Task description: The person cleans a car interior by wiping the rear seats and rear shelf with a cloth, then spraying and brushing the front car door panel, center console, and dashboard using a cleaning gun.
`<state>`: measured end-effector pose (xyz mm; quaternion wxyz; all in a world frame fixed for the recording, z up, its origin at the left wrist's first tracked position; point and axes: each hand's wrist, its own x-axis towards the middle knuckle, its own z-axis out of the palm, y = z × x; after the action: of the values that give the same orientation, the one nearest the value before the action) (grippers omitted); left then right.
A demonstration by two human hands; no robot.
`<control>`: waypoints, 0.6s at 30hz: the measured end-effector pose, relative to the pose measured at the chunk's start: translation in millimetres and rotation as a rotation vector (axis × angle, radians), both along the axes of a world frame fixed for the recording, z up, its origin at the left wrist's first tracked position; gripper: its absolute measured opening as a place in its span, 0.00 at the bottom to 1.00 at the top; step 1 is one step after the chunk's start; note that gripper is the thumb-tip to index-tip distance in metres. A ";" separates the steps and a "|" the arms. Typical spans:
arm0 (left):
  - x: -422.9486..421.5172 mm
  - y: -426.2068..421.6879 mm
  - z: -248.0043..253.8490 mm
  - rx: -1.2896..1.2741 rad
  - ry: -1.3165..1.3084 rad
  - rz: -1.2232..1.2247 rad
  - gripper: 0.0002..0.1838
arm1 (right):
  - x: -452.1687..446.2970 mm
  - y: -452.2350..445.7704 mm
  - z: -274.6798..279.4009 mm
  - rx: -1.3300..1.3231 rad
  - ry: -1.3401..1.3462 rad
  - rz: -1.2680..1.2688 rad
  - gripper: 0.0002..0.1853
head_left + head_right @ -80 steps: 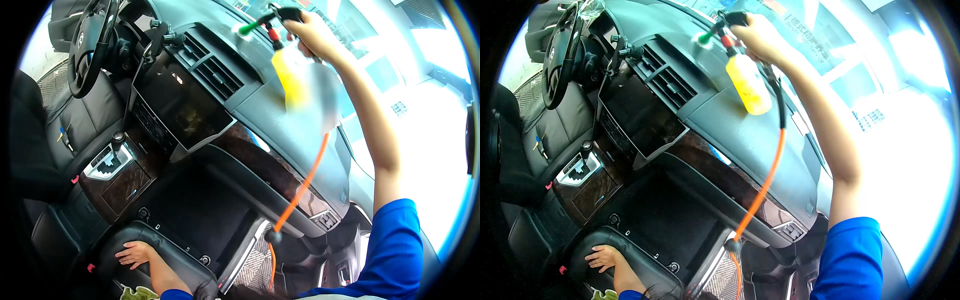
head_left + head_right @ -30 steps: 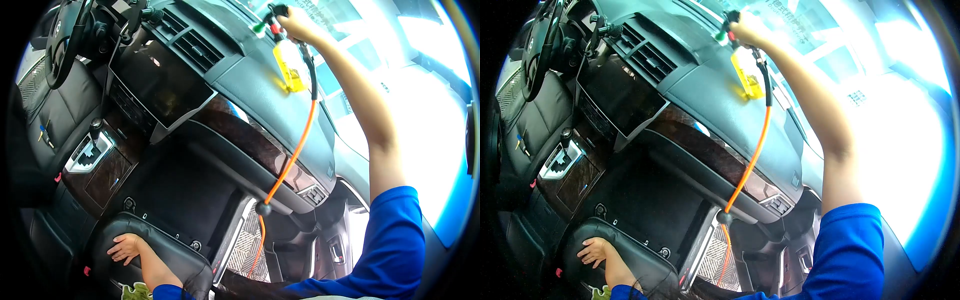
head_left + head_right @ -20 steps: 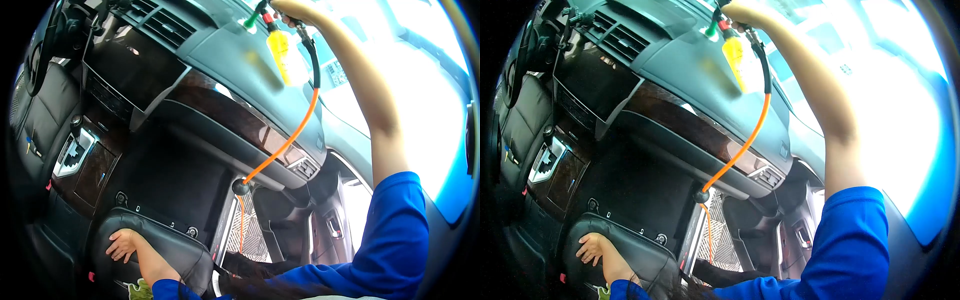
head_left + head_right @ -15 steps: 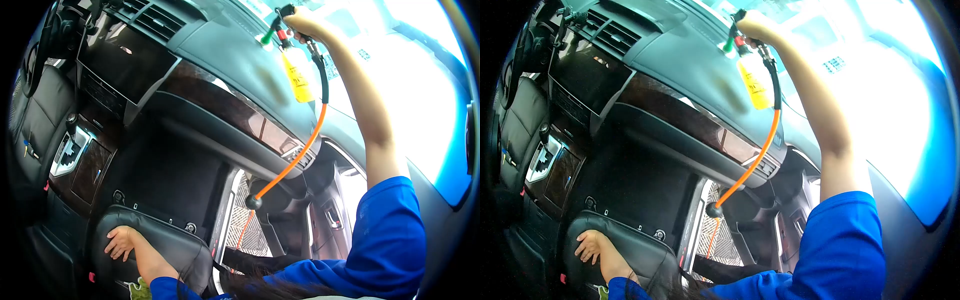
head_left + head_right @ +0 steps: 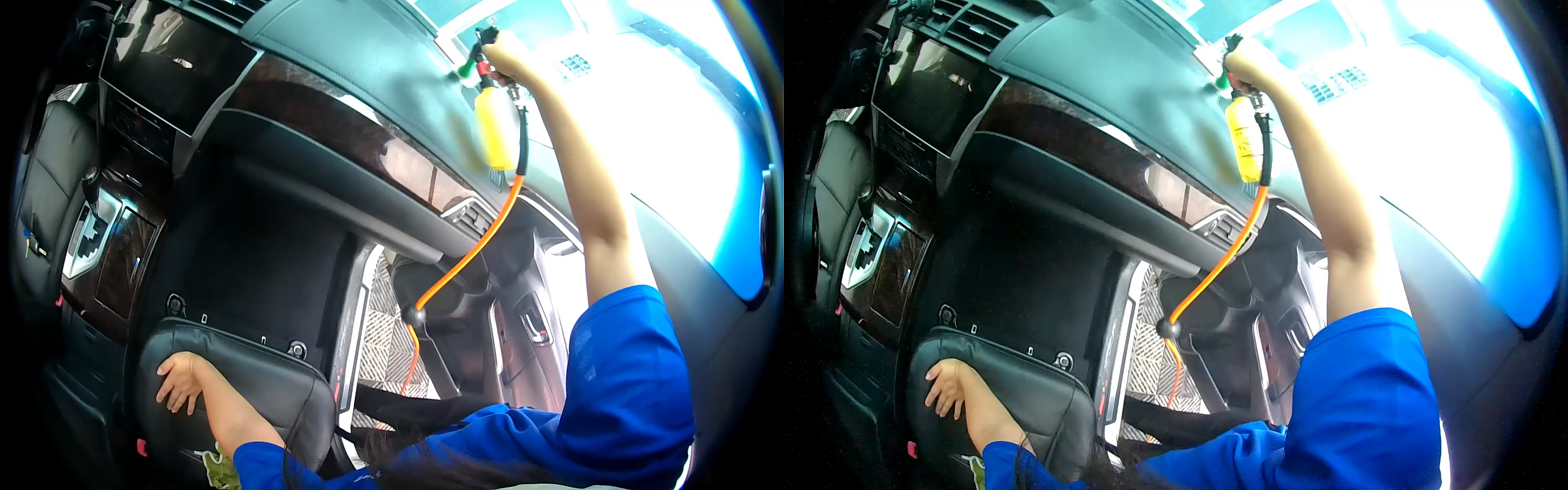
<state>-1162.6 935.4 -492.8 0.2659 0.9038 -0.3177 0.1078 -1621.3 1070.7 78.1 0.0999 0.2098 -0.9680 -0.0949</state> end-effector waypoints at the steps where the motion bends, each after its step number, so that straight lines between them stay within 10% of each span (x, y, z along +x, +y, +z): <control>1: -0.8 0.1 1.1 -0.009 0.004 0.003 0.38 | -5.2 9.7 1.0 -0.057 -0.017 -0.021 0.09; 14: 1.0 2.1 -0.1 0.000 -0.018 -0.002 0.38 | -13.5 30.1 14.8 0.416 -0.030 -0.475 0.14; 18: 3.3 1.9 -2.5 0.023 -0.048 0.011 0.37 | 7.9 -17.4 12.4 0.178 0.016 -0.177 0.12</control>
<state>-1159.3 937.3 -495.3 0.2470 0.9057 -0.3201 0.1271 -1613.4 1053.3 90.4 0.0798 0.1309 -0.9696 -0.1908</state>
